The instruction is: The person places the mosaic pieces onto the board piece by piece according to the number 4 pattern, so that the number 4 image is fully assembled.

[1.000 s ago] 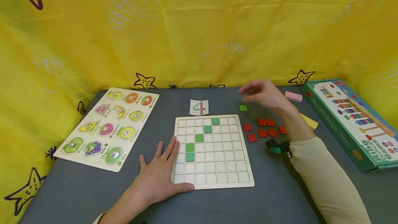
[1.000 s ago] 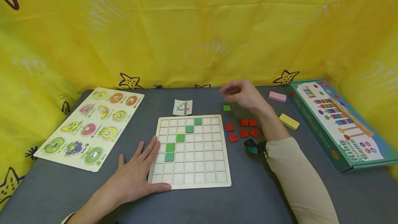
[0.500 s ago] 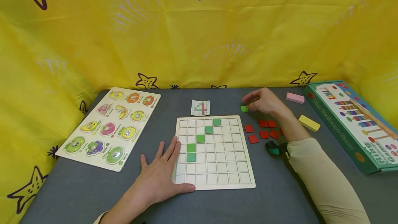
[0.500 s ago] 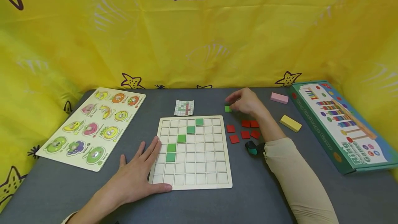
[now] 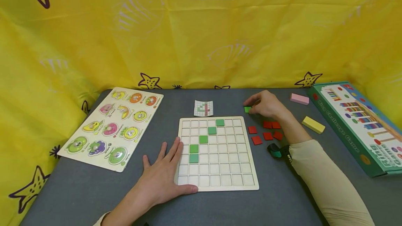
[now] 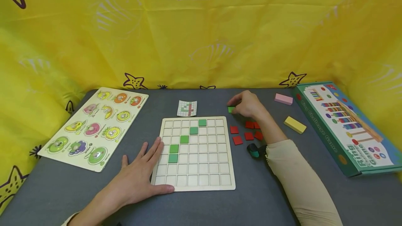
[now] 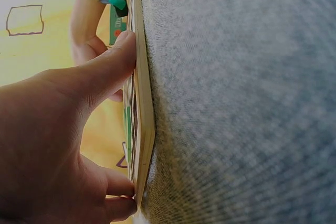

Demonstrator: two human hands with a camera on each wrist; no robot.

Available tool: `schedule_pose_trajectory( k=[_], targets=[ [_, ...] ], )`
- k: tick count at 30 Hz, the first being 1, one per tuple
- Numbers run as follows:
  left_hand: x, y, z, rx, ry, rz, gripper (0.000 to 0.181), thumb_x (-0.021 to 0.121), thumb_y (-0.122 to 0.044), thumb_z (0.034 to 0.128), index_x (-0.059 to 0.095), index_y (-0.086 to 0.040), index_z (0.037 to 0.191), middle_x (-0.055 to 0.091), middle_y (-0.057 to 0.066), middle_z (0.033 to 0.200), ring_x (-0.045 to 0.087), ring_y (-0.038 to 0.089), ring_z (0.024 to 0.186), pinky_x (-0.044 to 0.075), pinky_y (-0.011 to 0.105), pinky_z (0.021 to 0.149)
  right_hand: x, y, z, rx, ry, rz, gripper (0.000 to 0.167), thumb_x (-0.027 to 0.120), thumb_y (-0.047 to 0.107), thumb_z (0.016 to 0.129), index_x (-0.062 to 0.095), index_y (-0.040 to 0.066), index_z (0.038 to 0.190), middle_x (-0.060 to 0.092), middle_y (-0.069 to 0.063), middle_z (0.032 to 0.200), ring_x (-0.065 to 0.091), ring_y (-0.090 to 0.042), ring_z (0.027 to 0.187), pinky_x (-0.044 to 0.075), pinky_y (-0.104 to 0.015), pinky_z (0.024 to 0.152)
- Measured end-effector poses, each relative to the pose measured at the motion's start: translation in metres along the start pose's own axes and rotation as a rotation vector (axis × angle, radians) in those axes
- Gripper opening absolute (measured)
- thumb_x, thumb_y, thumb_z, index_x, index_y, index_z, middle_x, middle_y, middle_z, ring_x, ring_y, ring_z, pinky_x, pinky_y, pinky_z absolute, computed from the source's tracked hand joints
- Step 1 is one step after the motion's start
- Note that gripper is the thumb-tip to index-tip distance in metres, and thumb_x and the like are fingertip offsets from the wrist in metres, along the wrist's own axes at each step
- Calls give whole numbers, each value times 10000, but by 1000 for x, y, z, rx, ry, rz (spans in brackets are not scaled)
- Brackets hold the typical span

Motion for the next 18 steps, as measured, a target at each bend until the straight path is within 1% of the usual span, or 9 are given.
schedule_pose_trajectory(
  k=[7, 18],
  targets=[
    [0, 0, 0, -3, 9, -3, 1349, 710, -900, 665, 202, -175, 1682, 76, -48, 1768, 139, 415, 1611, 89, 922, 1034, 1, 2, 0, 7, -5, -27, 292, 763, 42, 891, 783, 35, 1182, 772, -185, 1096, 659, -291, 947, 505, -285, 736],
    [0, 0, 0, -4, 10, 0, 1355, 712, -901, 661, 198, -173, 1683, 77, -42, 1768, 138, 415, 1611, 89, 922, 1035, 3, 1, 1, 6, -20, -60, 298, 776, -17, 837, 804, 45, 1127, 763, -161, 1029, 633, -298, 944, 510, -282, 727]
  ],
)
Point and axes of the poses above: each hand's wrist, its own z-axis towards the middle knuckle, its own x-axis out of the palm, y = z × x, the point moved 3 cm from there along z, towards the middle knuckle
